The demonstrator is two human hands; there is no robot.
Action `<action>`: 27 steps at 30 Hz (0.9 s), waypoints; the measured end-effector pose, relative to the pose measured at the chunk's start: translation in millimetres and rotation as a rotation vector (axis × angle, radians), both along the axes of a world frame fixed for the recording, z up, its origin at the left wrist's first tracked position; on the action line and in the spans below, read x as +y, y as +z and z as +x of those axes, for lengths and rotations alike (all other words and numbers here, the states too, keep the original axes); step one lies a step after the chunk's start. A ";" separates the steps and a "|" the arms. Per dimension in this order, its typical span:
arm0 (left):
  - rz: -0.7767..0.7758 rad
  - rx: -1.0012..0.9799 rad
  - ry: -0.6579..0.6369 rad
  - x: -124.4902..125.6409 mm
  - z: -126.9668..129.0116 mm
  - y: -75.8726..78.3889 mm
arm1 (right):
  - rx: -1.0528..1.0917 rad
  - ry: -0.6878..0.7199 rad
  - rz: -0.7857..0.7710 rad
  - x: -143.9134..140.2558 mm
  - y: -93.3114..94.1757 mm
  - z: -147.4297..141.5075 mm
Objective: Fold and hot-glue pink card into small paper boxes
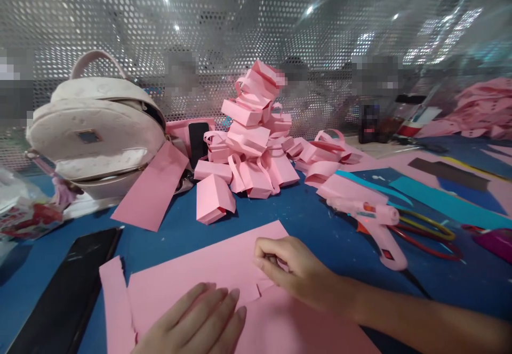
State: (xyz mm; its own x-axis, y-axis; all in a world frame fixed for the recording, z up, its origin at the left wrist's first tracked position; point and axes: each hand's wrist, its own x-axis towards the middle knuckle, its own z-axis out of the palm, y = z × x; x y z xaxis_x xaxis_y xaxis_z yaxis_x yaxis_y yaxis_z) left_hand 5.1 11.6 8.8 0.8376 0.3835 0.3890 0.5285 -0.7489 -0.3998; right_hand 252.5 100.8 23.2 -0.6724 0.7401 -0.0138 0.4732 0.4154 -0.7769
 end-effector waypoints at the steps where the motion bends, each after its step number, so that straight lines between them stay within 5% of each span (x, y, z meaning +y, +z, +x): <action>1: 0.001 0.005 0.007 -0.2 -0.7 0.4 | 0.003 0.010 -0.018 0.2 -0.2 0.0; 27: -0.046 0.013 0.139 -5.0 -2.7 -11.0 | -0.018 0.014 -0.002 -2.2 3.3 -1.5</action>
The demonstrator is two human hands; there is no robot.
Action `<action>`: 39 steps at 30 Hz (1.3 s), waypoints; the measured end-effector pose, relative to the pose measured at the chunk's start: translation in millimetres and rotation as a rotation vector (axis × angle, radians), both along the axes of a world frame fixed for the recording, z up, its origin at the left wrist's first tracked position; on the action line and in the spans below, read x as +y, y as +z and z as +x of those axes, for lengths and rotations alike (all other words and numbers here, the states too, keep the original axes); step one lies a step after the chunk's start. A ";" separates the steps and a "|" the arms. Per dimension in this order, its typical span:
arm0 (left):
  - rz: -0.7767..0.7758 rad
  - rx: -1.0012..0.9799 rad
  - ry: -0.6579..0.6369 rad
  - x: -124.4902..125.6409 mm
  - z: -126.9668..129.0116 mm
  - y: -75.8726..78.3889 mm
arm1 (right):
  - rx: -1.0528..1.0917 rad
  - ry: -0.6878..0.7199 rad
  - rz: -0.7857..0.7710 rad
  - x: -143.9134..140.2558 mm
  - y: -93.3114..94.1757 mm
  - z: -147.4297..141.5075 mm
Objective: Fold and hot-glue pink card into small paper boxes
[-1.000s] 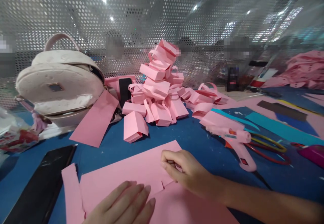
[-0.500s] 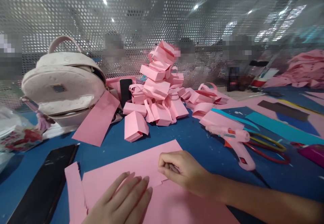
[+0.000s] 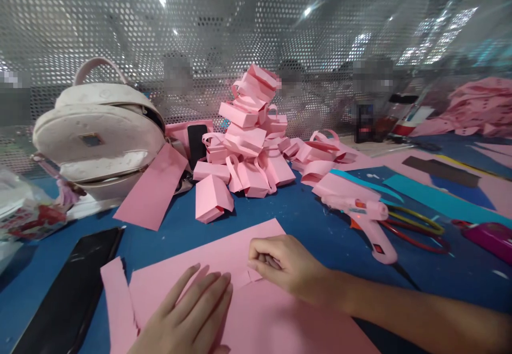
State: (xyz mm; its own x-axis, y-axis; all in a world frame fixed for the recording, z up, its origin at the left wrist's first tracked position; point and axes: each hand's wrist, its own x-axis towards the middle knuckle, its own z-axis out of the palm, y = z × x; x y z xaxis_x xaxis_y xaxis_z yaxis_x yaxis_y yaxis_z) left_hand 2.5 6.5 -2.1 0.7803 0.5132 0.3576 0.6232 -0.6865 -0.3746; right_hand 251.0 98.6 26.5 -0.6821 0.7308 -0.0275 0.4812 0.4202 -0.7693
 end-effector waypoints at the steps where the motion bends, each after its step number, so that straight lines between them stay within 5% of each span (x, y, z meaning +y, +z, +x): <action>1: -0.008 -0.007 0.012 -0.5 0.3 -0.6 | -0.001 0.003 -0.002 0.0 -0.3 -0.1; 20: 0.020 -0.032 -0.025 3.3 1.1 -4.6 | -0.025 -0.008 0.009 -0.3 1.8 -0.1; 27: 0.052 -0.356 0.034 -0.7 17.7 -19.1 | -0.026 0.001 -0.009 -0.3 0.8 -0.5; 32: 0.006 -0.019 -0.017 1.6 10.1 -0.9 | -0.006 -0.022 -0.004 0.3 1.2 -0.4; 39: -0.028 -0.024 -0.073 3.5 -1.3 -0.1 | 0.195 -0.106 -0.100 2.5 -3.1 -0.3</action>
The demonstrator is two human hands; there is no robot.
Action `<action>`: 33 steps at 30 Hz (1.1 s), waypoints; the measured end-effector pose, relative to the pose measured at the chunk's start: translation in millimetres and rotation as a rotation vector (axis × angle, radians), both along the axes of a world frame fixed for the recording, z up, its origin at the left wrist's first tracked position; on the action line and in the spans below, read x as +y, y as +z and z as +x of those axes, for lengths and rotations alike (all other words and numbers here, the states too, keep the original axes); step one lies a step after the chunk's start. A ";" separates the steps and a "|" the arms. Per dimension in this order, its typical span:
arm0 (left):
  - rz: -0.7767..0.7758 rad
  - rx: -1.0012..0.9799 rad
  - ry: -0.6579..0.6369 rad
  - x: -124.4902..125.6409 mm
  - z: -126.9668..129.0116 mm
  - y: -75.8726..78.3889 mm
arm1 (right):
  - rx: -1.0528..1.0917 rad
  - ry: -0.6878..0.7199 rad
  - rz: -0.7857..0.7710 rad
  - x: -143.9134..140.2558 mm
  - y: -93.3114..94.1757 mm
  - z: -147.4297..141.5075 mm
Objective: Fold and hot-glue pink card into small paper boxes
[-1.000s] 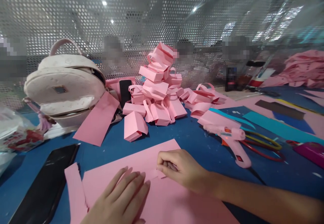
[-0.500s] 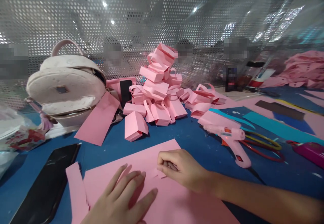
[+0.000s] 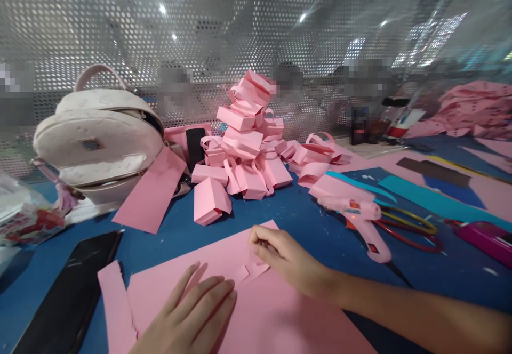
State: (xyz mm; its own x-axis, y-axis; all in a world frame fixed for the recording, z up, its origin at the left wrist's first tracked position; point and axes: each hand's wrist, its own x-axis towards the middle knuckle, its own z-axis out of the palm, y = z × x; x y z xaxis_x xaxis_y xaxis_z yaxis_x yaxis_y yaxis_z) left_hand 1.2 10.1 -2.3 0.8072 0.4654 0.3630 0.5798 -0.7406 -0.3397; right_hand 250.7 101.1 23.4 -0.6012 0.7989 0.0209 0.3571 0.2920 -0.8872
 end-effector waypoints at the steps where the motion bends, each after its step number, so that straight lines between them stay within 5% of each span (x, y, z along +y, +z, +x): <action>1: -0.005 -0.009 -0.006 0.1 0.7 -0.8 | 0.010 -0.004 -0.028 0.6 -0.2 -0.3; 6: -0.065 -0.066 -0.048 0.3 5.0 3.7 | 0.006 0.034 -0.147 1.7 2.2 -2.4; 11: -0.079 -0.125 -0.054 -0.4 7.5 9.6 | -0.042 0.087 -0.064 0.3 3.9 -3.2; 21: 0.015 -0.356 -0.017 -1.5 14.1 -31.6 | -0.128 0.143 0.122 3.4 -5.4 -1.5; 29: 0.064 -0.351 0.009 -5.5 20.3 -5.7 | -0.143 0.162 0.152 2.1 -5.3 -1.5; 33: 0.098 -0.402 0.007 -5.8 23.2 -6.7 | -0.156 0.169 0.156 2.6 -6.1 -0.4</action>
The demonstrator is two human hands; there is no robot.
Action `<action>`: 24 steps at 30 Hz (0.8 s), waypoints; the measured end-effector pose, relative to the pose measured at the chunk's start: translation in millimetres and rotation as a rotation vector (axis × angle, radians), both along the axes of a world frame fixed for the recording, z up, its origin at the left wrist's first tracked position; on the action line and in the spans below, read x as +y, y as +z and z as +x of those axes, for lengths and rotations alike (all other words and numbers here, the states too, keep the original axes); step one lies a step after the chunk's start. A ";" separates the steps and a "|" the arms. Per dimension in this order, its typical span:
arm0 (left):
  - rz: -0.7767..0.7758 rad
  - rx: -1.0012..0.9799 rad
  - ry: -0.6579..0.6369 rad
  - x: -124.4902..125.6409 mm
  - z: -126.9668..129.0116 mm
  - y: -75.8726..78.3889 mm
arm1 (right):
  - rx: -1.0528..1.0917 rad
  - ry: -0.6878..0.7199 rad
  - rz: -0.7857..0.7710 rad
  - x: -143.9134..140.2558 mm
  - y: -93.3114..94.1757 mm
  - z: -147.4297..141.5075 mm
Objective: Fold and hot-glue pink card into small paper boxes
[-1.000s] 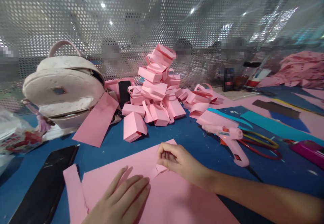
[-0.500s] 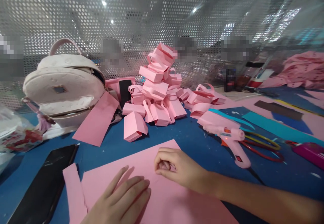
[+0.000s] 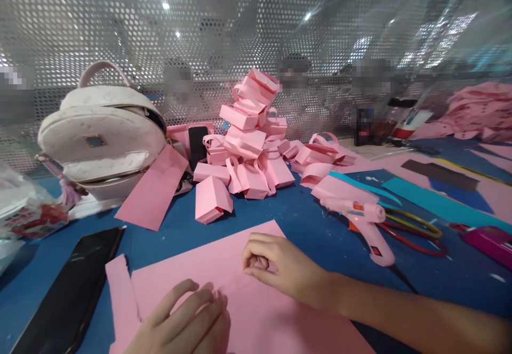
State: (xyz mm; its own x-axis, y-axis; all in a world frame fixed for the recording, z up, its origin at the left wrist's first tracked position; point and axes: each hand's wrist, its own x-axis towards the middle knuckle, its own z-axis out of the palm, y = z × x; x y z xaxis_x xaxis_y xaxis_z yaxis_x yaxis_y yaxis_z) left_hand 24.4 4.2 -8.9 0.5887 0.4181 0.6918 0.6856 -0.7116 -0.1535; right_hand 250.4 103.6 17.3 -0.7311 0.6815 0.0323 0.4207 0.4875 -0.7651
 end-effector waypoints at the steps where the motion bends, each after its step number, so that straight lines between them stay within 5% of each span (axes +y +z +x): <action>1: 0.028 -0.043 -0.009 0.0 0.5 -3.1 | -0.002 0.001 0.003 0.3 -0.4 0.3; 5: 0.033 -0.120 -0.025 0.1 -1.4 -9.0 | 0.003 0.010 0.016 0.6 -1.2 0.3; 7: -0.021 -0.009 -0.026 1.1 -4.3 -2.5 | 0.000 0.012 0.026 -0.1 -0.4 -0.3; 9: -0.137 0.307 -0.054 2.9 -6.9 7.2 | -0.018 0.013 0.045 -1.1 1.4 -0.7; 12: -0.157 0.421 -0.053 5.6 -8.6 14.2 | -0.078 0.018 0.096 -2.2 5.4 -0.1; 19: -0.164 0.320 -0.051 3.8 -12.3 -15.8 | -0.289 0.061 0.307 -0.1 17.0 3.2; 24: -0.200 0.357 -0.046 2.8 -12.9 -17.1 | -0.371 0.057 0.314 2.0 19.2 3.7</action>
